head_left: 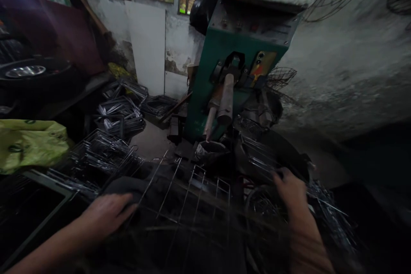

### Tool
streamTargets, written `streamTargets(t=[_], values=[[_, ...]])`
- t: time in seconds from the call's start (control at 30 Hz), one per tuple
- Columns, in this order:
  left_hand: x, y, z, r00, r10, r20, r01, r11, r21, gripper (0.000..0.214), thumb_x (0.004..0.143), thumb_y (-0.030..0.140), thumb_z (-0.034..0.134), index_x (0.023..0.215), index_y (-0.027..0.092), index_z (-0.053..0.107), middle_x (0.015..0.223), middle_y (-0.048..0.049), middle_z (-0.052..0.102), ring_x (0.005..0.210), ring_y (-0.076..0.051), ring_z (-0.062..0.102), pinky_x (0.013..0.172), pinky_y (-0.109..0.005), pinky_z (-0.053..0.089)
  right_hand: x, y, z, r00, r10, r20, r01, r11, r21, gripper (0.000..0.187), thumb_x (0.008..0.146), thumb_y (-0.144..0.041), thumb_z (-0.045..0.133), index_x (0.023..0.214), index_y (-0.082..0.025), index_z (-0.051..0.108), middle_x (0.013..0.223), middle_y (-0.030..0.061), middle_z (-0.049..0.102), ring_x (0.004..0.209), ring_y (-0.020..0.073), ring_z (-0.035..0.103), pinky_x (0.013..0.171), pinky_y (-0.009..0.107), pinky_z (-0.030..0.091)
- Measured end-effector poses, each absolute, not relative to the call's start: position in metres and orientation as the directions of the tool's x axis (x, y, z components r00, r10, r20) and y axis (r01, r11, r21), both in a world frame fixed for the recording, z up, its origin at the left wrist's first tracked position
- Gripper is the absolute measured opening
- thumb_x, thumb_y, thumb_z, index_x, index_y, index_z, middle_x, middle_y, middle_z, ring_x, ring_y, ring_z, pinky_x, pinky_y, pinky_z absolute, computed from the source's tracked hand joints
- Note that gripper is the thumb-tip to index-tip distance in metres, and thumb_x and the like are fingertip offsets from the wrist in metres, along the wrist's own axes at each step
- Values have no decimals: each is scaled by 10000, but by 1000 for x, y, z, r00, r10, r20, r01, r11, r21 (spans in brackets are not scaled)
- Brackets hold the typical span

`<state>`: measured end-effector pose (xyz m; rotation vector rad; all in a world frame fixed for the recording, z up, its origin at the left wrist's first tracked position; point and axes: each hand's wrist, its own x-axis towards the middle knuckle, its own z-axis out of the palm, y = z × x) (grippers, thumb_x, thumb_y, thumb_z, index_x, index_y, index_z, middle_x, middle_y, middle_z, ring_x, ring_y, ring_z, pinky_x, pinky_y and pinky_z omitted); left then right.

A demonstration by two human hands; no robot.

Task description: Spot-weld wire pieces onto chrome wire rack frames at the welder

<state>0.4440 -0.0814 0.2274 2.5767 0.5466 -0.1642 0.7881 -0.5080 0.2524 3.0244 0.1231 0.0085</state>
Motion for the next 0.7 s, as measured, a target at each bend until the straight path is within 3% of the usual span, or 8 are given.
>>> streamTargets(t=[0.1, 0.17, 0.23, 0.3, 0.4, 0.57, 0.63, 0.7], values=[[484, -103, 270, 921, 220, -322, 390, -506, 769, 388, 804, 539, 544, 936, 208, 698, 918, -41, 709, 909, -209, 646, 841, -270, 495, 711, -497, 277, 993, 16, 121, 2, -993, 116, 349, 909, -430, 414, 989, -162, 622, 780, 117, 663, 683, 276, 622, 570, 337, 388], [515, -137, 287, 902, -58, -427, 407, -208, 889, 447, 868, 539, 454, 991, 164, 662, 869, -47, 695, 820, -187, 649, 747, -272, 515, 662, -480, 287, 977, 13, 212, 9, -1000, 18, 340, 882, -463, 407, 921, -204, 624, 781, 114, 657, 682, 265, 614, 537, 329, 370], [546, -181, 292, 823, -282, -494, 535, 87, 841, 494, 932, 510, 321, 1114, 147, 603, 881, -74, 692, 774, -172, 661, 690, -285, 517, 622, -456, 289, 964, -42, 262, -4, -990, -144, 380, 854, -530, 395, 878, -231, 627, 769, 111, 654, 697, 257, 614, 536, 320, 376], [574, -225, 287, 733, -434, -524, 635, 160, 756, 554, 929, 554, 278, 1146, 140, 576, 862, -95, 692, 717, -166, 665, 629, -279, 506, 595, -431, 282, 964, -84, 252, -10, -960, -281, 421, 834, -562, 372, 858, -230, 630, 796, 117, 662, 704, 252, 616, 550, 322, 393], [601, -271, 275, 796, -324, -511, 563, 89, 821, 561, 900, 553, 277, 1007, 130, 629, 874, -100, 684, 756, -166, 670, 572, -242, 467, 574, -406, 259, 984, -33, 174, 40, -917, -397, 449, 814, -507, 330, 898, -190, 637, 872, 140, 675, 752, 266, 627, 627, 347, 440], [591, -271, 255, 859, -166, -484, 459, -169, 872, 222, 830, 260, 476, 948, 143, 624, 887, -89, 689, 893, -226, 665, 673, -287, 494, 565, -443, 231, 991, 127, -42, 79, -808, -584, 504, 786, -562, 382, 1008, -201, 654, 978, 103, 689, 902, 253, 637, 779, 327, 489], [573, -259, 252, 843, -203, -498, 489, -98, 867, 239, 847, 208, 463, 1063, 180, 561, 861, -89, 690, 861, -221, 676, 730, -349, 534, 568, -481, 222, 996, 17, -85, -32, -837, -546, 544, 794, -593, 369, 1015, -186, 655, 913, 124, 693, 845, 282, 646, 730, 367, 502], [554, -250, 257, 808, -258, -530, 554, 23, 832, 288, 879, 158, 380, 1156, 182, 459, 761, -65, 668, 774, -216, 685, 748, -425, 547, 575, -517, 208, 968, -232, -92, -249, -883, -398, 618, 768, -587, 370, 1097, -129, 621, 886, 173, 682, 802, 342, 637, 695, 443, 495]])
